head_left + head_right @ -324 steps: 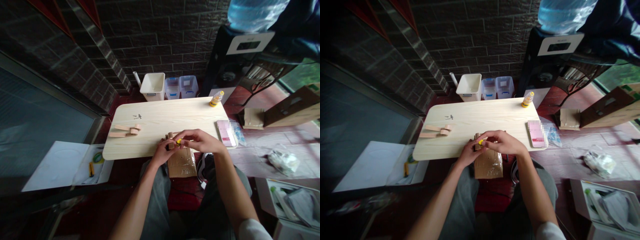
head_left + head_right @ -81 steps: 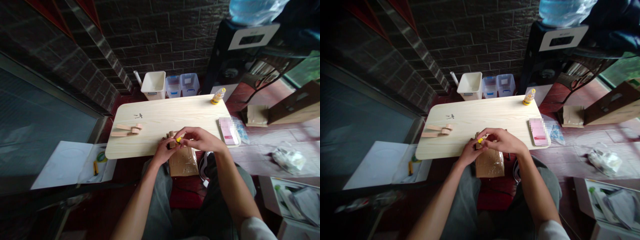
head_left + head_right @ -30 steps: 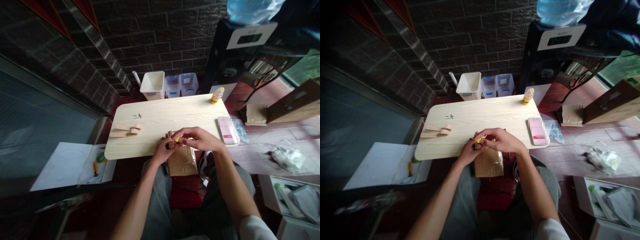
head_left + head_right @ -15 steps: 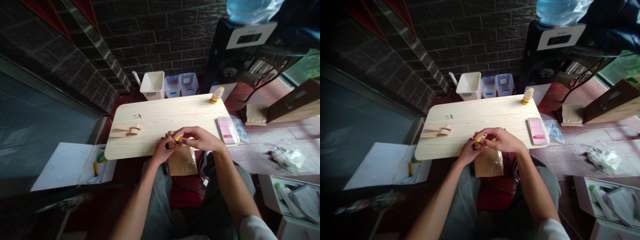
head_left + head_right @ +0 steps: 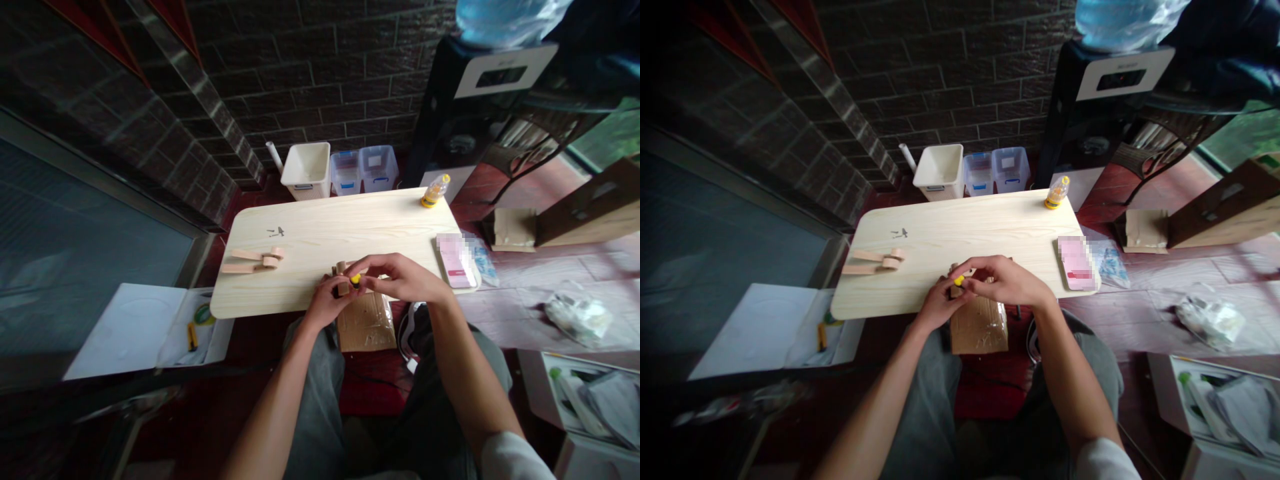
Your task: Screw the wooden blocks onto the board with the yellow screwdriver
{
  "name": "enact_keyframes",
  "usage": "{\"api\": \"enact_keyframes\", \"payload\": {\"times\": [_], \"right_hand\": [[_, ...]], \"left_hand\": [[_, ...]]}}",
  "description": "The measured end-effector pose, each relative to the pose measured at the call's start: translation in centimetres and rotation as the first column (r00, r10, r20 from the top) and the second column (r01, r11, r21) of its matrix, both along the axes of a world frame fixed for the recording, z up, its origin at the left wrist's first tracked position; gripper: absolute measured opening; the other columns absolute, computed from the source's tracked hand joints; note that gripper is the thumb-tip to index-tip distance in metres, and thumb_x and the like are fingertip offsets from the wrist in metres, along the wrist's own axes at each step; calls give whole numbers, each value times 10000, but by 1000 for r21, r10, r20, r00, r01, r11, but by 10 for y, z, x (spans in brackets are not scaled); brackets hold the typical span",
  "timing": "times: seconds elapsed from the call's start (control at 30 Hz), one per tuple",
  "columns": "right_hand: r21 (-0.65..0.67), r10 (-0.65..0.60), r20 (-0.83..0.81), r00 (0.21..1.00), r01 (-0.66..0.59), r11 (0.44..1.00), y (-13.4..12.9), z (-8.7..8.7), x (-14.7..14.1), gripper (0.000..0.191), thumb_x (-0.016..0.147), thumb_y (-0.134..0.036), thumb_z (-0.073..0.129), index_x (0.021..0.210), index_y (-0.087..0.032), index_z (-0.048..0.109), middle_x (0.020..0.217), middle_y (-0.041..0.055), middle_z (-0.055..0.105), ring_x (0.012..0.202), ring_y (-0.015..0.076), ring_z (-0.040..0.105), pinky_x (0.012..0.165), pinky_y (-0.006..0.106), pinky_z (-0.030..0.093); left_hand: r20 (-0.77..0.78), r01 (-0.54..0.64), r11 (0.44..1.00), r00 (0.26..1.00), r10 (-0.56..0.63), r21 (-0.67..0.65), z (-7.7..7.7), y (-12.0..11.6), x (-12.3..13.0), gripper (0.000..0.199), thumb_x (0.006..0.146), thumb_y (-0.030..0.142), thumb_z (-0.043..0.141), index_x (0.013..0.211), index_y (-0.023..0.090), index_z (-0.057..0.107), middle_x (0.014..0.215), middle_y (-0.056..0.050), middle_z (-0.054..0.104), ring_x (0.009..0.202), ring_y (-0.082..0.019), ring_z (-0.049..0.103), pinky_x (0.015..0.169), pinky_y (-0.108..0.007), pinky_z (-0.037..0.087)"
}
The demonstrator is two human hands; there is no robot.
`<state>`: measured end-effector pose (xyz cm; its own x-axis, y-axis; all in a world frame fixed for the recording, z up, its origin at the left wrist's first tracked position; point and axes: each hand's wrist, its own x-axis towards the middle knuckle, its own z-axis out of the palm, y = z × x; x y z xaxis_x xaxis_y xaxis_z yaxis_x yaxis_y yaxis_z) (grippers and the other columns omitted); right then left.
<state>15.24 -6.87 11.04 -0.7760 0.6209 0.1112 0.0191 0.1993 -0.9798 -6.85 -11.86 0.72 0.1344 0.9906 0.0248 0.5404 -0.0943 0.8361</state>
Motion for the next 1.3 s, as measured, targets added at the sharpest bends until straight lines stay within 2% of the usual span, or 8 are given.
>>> {"api": "enact_keyframes", "payload": {"times": [0.6,0.83,1.3], "right_hand": [[-9,-9,4,1000,9,1000,0,0,0,288,967,-226,609,1242,-187,687,1150,76,742,927,169,712,853,302,565],[-30,-9,7,1000,9,1000,-1,0,-1,264,958,-217,621,1211,-171,682,1065,69,749,887,163,709,818,293,559],[-13,-26,28,999,27,1000,0,1,-1,294,931,-200,641,1223,-190,678,1074,61,744,859,159,696,770,277,543]], "left_hand": [[-5,-5,1000,1000,5,-8,5,-1,1,300,833,452,744,1043,241,770,1071,-34,762,1029,-242,660,962,-360,492],[-32,6,1000,999,-7,-20,5,0,1,313,844,445,731,1073,235,768,1077,-43,760,1030,-241,657,981,-366,478],[-33,-2,1000,999,1,-23,7,-1,3,270,836,441,739,1018,244,772,1076,-37,761,1030,-252,653,995,-377,477]]}}
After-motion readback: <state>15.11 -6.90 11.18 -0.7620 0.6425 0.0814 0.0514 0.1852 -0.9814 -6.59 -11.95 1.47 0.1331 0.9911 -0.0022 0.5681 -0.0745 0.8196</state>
